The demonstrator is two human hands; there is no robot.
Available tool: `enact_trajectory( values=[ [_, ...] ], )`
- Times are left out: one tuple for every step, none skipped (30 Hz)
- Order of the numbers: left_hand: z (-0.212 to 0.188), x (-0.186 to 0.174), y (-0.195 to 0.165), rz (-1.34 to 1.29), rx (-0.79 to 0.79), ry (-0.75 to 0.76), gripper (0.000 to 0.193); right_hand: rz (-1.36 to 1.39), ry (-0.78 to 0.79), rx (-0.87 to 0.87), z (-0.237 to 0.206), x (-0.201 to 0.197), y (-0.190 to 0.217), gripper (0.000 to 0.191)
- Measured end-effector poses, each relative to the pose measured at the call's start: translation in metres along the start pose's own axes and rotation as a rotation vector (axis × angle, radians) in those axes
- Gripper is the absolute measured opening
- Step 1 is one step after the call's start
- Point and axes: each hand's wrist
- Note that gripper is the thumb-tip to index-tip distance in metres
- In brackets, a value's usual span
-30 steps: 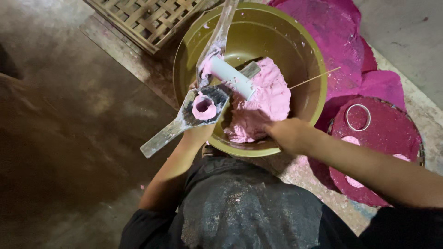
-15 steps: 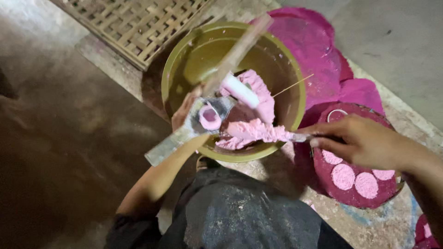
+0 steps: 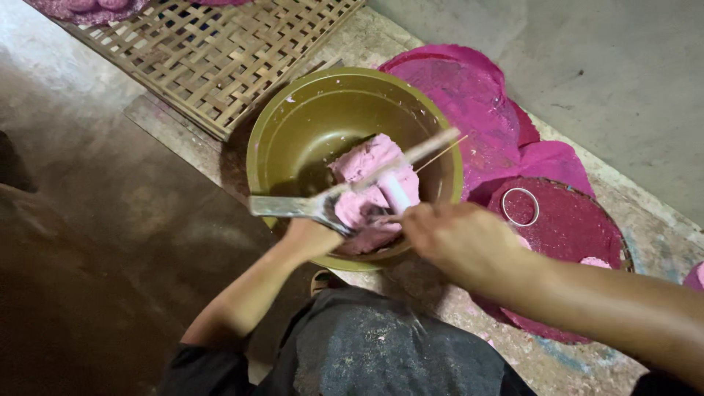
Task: The person scoops pink paste from a large bowl into a wooden hand-held mold, squeezes the press to eject a formed round disc onto a mesh tray, and repeats the cycle across several trays, finally covering a filled tray with a pink sheet.
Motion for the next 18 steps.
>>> enact_trajectory(
  values=[
    [0.002, -0.009, 0.002, 0.132, 0.076, -0.080, 0.050, 0.022, -0.079, 0.016, -0.010, -0.012, -0.007, 0.037],
    [0.004, -0.019, 0.004, 0.266, 0.151, -0.157, 0.044, 0.060, 0.126, 0.160, -0.023, -0.023, -0.011, 0.031],
    [0.006, -0.023, 0.003, 0.398, 0.231, -0.235, 0.038, 0.097, 0.333, 0.305, -0.032, -0.032, -0.016, 0.025],
    [0.008, -0.025, 0.001, 0.458, 0.288, -0.269, 0.038, 0.112, 0.247, 0.246, -0.029, -0.035, -0.018, 0.028],
    [0.010, -0.025, -0.003, 0.519, 0.345, -0.301, 0.038, 0.128, 0.160, 0.185, -0.024, -0.036, -0.017, 0.030],
    [0.010, -0.022, -0.008, 0.578, 0.401, -0.326, 0.039, 0.148, 0.080, 0.122, -0.017, -0.033, -0.015, 0.032],
    [0.010, -0.018, -0.013, 0.449, 0.405, -0.276, 0.048, 0.090, 0.149, 0.119, 0.000, -0.025, -0.009, 0.025],
    [0.009, -0.014, -0.018, 0.318, 0.407, -0.226, 0.057, 0.031, 0.221, 0.113, 0.019, -0.016, -0.001, 0.019],
    [0.010, -0.012, -0.023, 0.187, 0.411, -0.176, 0.066, -0.021, 0.202, 0.120, 0.029, -0.009, 0.008, 0.020],
    [0.009, -0.011, -0.028, 0.221, 0.351, -0.154, 0.068, -0.074, 0.183, 0.125, 0.035, -0.006, 0.012, 0.022],
    [0.009, -0.011, -0.032, 0.254, 0.293, -0.142, 0.069, -0.021, 0.120, 0.088, 0.036, -0.006, 0.010, 0.026],
    [0.010, -0.015, -0.034, 0.299, 0.237, -0.134, 0.070, 0.030, 0.044, 0.052, 0.032, -0.010, 0.007, 0.030],
    [0.011, -0.022, -0.036, 0.193, 0.000, -0.006, 0.065, 0.084, -0.029, 0.020, 0.026, -0.019, 0.002, 0.034],
    [0.011, -0.030, -0.035, 0.078, -0.240, 0.126, 0.061, 0.108, 0.116, 0.087, 0.016, -0.030, -0.005, 0.031],
    [0.011, -0.035, -0.035, -0.046, -0.481, 0.257, 0.059, 0.127, 0.265, 0.152, 0.001, -0.043, -0.011, 0.028],
    [0.009, -0.042, -0.033, 0.226, -0.198, 0.038, 0.055, 0.097, 0.357, 0.245, -0.013, -0.054, -0.014, 0.029],
    [0.008, -0.048, -0.030, 0.487, 0.097, -0.181, 0.054, 0.063, 0.453, 0.342, -0.021, -0.061, -0.018, 0.030],
    [0.007, -0.050, -0.028, 0.742, 0.393, -0.404, 0.054, 0.056, 0.388, 0.297, -0.017, -0.061, -0.020, 0.029]
  ],
)
Point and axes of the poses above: each hand's wrist, its own z-axis towards the middle knuckle, its own x-axis out of the palm, y = z × x, and after that the axes turned 13 degrees about y, right-handed
